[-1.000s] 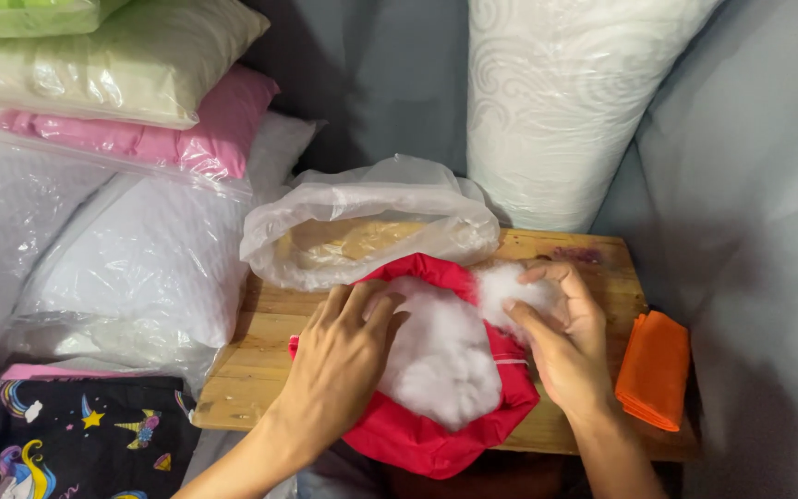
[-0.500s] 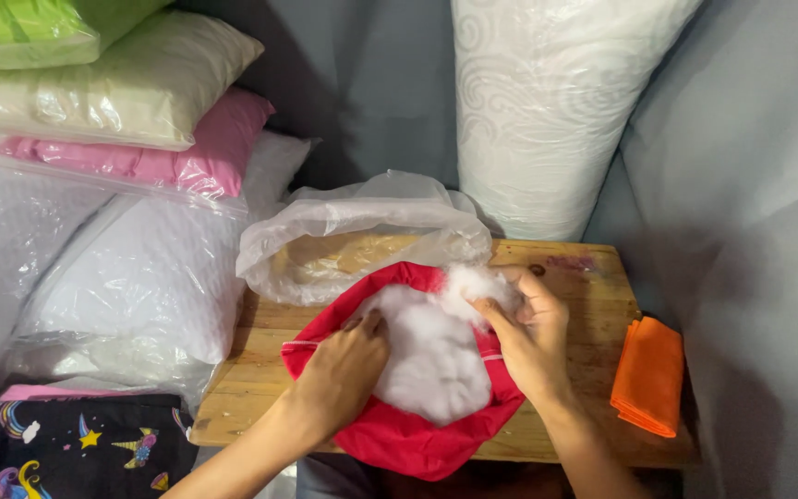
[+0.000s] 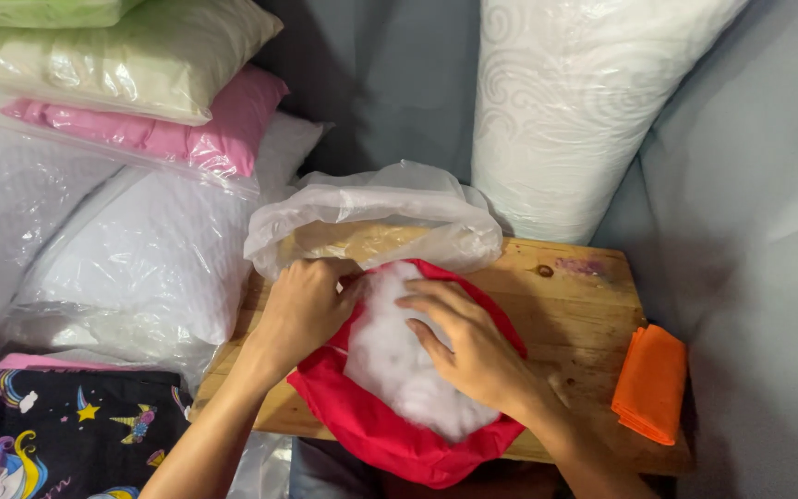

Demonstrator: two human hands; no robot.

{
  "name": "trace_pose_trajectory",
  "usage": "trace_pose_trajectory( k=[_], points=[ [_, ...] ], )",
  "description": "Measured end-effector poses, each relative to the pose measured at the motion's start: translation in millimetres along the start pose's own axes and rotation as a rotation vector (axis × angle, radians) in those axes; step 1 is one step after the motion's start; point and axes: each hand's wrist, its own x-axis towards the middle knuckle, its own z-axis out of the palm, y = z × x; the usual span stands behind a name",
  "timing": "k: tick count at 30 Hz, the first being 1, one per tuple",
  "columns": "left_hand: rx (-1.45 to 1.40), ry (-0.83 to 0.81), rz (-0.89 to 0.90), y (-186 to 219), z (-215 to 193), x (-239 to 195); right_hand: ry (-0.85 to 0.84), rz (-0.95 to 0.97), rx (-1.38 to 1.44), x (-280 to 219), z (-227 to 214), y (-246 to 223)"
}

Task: The person takes handfuls of white cotton from a large plastic bag and places them into a red fabric pouch. They use both hands to fluff and arrange the cotton inside the pouch, which rests on a low wooden table.

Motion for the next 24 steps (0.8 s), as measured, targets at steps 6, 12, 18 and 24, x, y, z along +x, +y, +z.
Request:
trace_pose_trajectory(
  k=[6,12,18,24],
  points=[
    [-0.16,0.152,-0.026,13.8,-17.8,1.1,-0.379,0.075,-0.439,3.9,12.3,18.9],
    [-0.291,0.279,0.051,4.5,-4.9,11.0,-0.226,0.099,-0.564,2.8,2.8,17.3],
    [-0.285,0.23,0.132,6.7,-24.4,36.4,-0.457,0.416,-0.563,30.5,-1.4,42.3],
    [-0.431,0.205,-0.049,25.6,-63.3,-1.7,-0.187,0.306,-0.332,35.4,-16.5,49.2]
  ],
)
